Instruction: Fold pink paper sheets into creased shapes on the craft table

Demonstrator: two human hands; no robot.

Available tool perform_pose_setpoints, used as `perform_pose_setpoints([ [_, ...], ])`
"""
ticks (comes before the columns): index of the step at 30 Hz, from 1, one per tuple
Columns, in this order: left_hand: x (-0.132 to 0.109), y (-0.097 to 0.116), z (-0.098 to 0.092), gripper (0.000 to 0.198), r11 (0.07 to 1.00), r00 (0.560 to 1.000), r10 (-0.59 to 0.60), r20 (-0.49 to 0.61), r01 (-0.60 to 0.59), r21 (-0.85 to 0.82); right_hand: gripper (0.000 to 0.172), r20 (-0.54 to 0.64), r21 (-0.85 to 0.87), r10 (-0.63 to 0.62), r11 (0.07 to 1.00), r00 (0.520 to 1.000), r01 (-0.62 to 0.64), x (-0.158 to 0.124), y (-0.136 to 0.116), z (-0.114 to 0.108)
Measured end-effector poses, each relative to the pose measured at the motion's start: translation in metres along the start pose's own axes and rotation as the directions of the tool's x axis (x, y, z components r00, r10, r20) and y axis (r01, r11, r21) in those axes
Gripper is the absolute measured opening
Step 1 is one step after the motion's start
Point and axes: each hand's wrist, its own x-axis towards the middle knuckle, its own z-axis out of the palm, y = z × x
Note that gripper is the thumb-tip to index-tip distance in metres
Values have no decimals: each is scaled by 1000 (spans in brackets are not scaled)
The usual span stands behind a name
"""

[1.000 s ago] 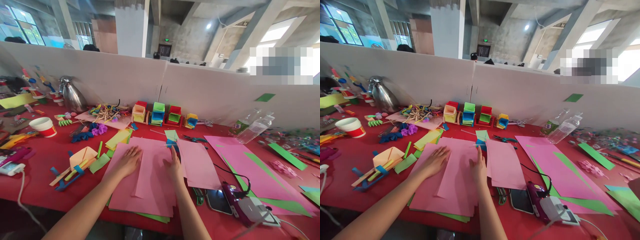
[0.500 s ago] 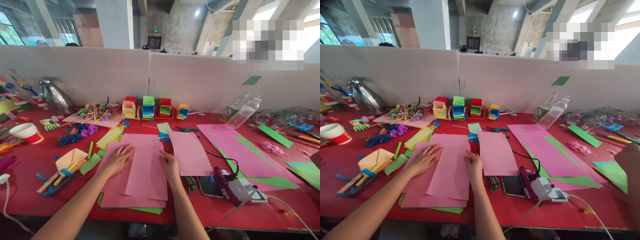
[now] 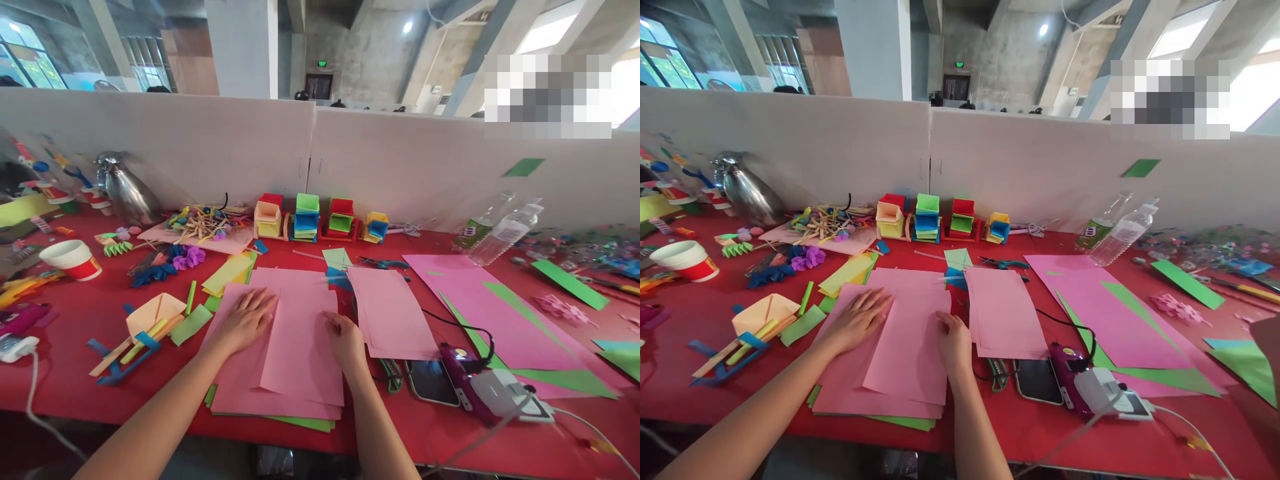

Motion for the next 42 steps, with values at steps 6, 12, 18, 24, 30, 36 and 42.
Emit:
perform_pose_setpoints([
  [6,0,-1,3,46,1000,1000,10,-16,-10,-5,35,-25,-56,4,998,1000,-5,-1,-5,1],
  [12,0,1,3,47,1000,1000,6,-23,-6,9,35,-44,-96,6,995,999,-11,-2,-9,1],
  [18,5,-5,3,47,998,998,56,10,-57,6,39,4,-111,-28,993,1000,29,5,-4,-2],
  [24,5,-10,8,49,998,999,48,-17,-48,-38,34,-7,-167,-74,983,997,72,6,1,1],
  [30,5,-10,9,49,999,1000,21,13,-20,-37,34,-48,-221,-89,972,995,76,2,-1,5],
  [36,3,-8,4,49,999,1000,18,19,-17,-32,34,-67,-237,-84,969,994,66,1,-2,6],
  [42,4,-9,5,50,999,1000,27,8,-27,-40,35,-77,-217,-93,973,993,74,2,0,6],
])
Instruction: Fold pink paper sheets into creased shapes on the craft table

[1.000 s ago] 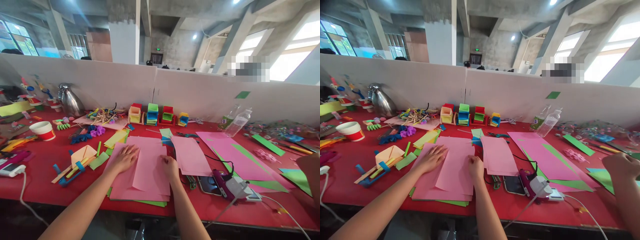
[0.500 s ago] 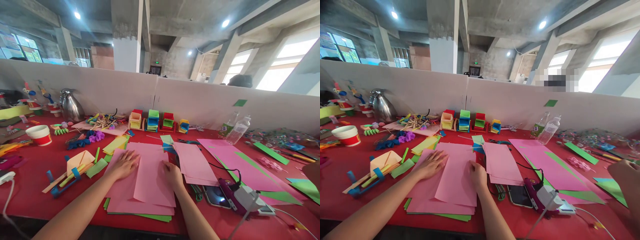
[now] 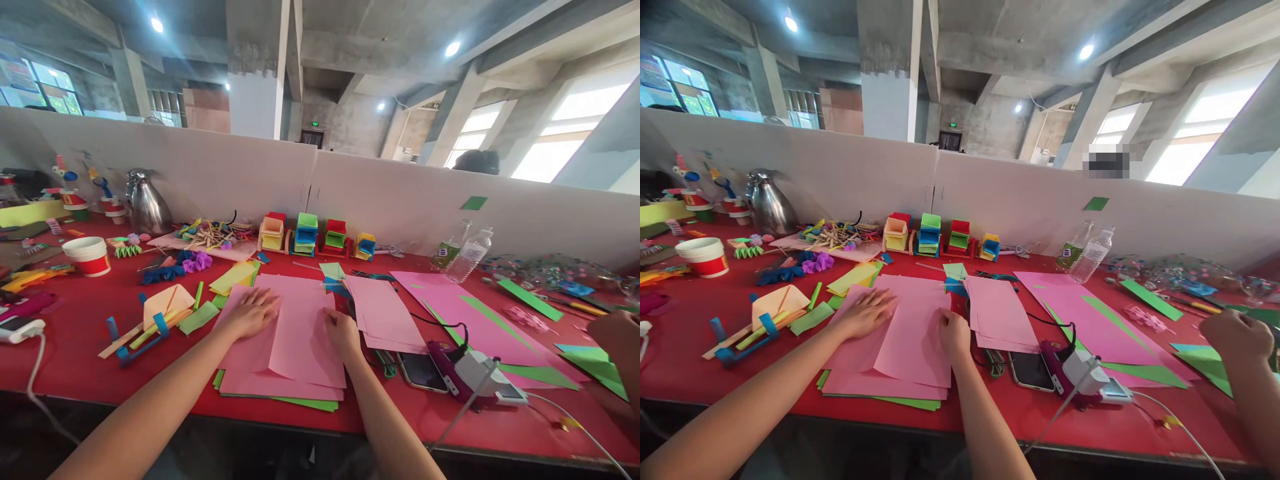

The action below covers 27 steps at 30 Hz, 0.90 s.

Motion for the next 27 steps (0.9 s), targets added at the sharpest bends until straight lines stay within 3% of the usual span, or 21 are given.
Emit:
perform_pose_setpoints([
  [10,1,-2,3,52,1000,1000,15,-27,-15,-6,34,-28,156,-24,987,999,28,0,6,1],
  [15,-2,-3,-9,61,998,998,48,-46,-50,-28,39,-10,262,-74,962,997,74,2,11,-4],
  [18,-8,-2,-19,62,993,994,109,22,-108,-45,41,-19,294,-69,953,997,72,3,13,-7],
  [21,-12,-1,-22,62,993,988,101,118,-93,-74,38,-27,315,-60,947,998,66,3,14,-6],
  [27,-13,-1,-17,57,995,989,71,130,-61,-77,32,-10,316,-61,947,998,61,2,17,0],
])
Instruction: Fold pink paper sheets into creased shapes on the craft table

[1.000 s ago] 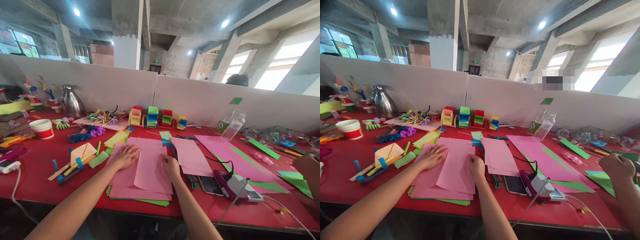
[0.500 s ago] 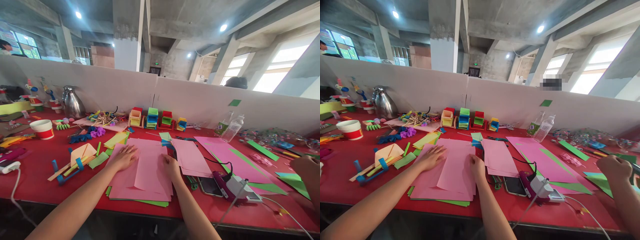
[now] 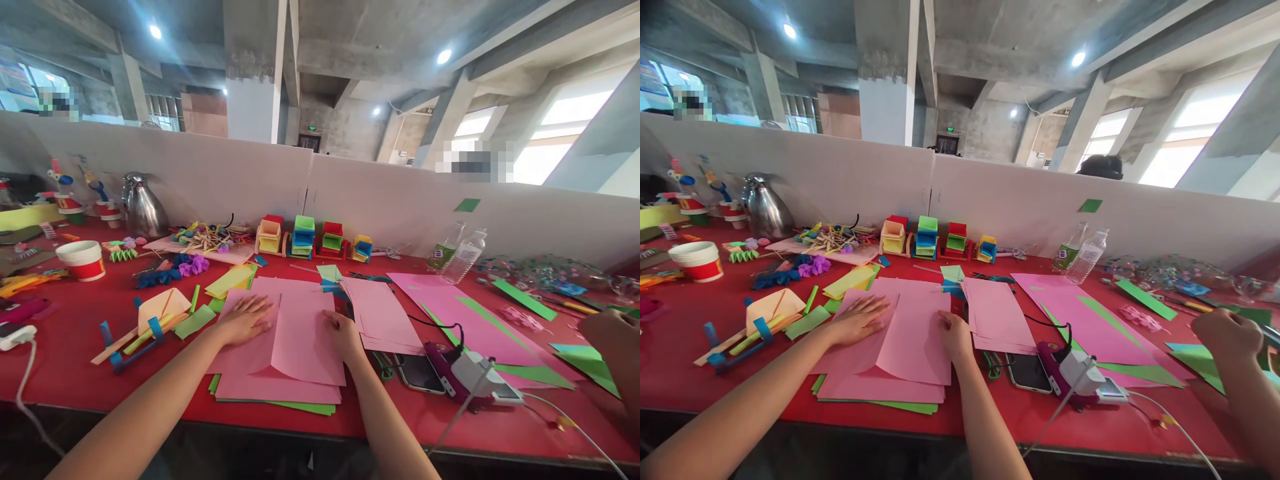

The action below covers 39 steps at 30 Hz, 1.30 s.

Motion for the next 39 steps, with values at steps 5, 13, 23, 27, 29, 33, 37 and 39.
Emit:
perform_pose_setpoints([
  [5,1,-1,2,59,1000,1000,-8,6,8,7,33,2,-18,8,1000,1000,-8,1,3,1],
  [13,3,-7,7,65,998,991,32,-130,-25,60,37,9,23,20,1000,1000,-21,-1,-2,-4],
  [23,4,-6,3,62,996,980,23,-196,-6,90,41,13,40,36,999,999,-36,1,-2,-3],
  [27,3,-6,9,68,999,999,-12,-44,14,46,37,33,37,36,999,999,-37,2,0,-3],
  [29,4,-6,10,68,998,999,-28,-25,29,47,35,45,15,47,999,998,-47,2,0,-2],
  [33,4,-6,10,68,998,999,-33,-16,34,49,35,54,-33,62,998,997,-60,1,-1,-1],
  [37,4,-6,9,67,998,999,-33,-5,33,48,34,53,-68,79,995,995,-76,1,-1,0],
  [39,4,-6,9,66,998,999,-35,-3,35,49,34,52,-82,82,994,995,-77,1,-2,-1],
])
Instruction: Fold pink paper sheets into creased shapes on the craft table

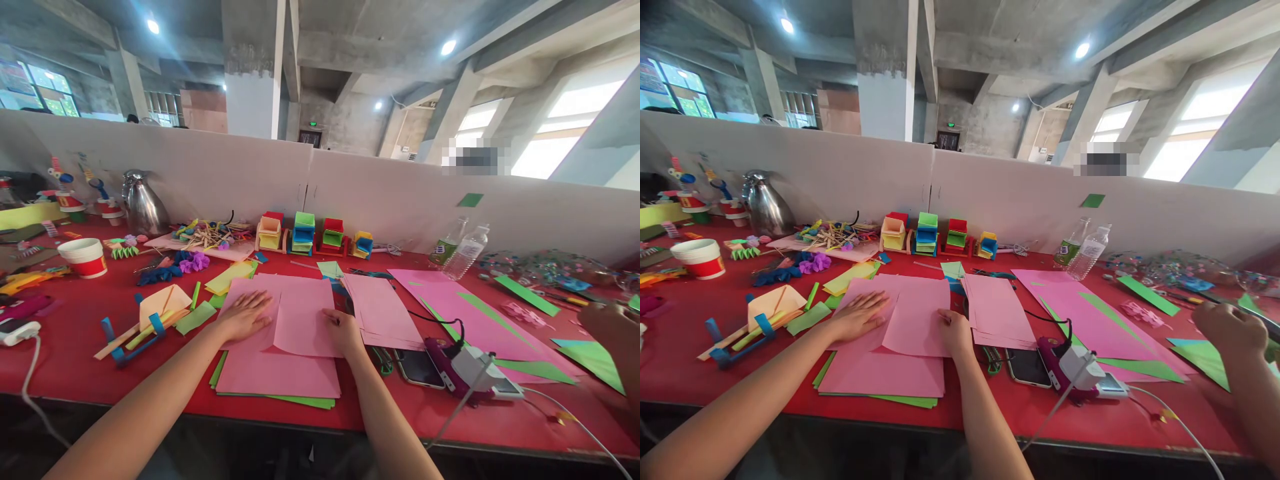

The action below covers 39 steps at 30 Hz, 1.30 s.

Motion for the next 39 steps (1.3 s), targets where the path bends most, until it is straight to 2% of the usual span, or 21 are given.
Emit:
perform_pose_setpoints([
  [9,-1,2,-2,60,1000,1000,15,7,-15,-4,30,-24,-43,-15,999,1000,14,-3,-5,-2],
  [26,0,0,-2,62,1000,1000,16,15,-16,-8,31,-65,-84,-10,996,998,4,-2,-2,-2],
  [31,1,-2,-1,66,1000,999,12,-35,-12,-7,31,-73,-43,-28,999,997,25,-2,-2,-3],
  [34,1,0,-6,68,1000,988,-16,-153,15,-6,37,-47,-2,-54,999,997,54,-3,-5,-5],
  [36,1,3,-10,61,1000,978,-16,-208,14,-12,41,-23,21,-68,997,997,68,-4,-8,-5],
  [39,-1,5,-13,58,1000,983,9,-185,-14,-22,41,1,46,-81,996,997,81,-6,-11,-6],
])
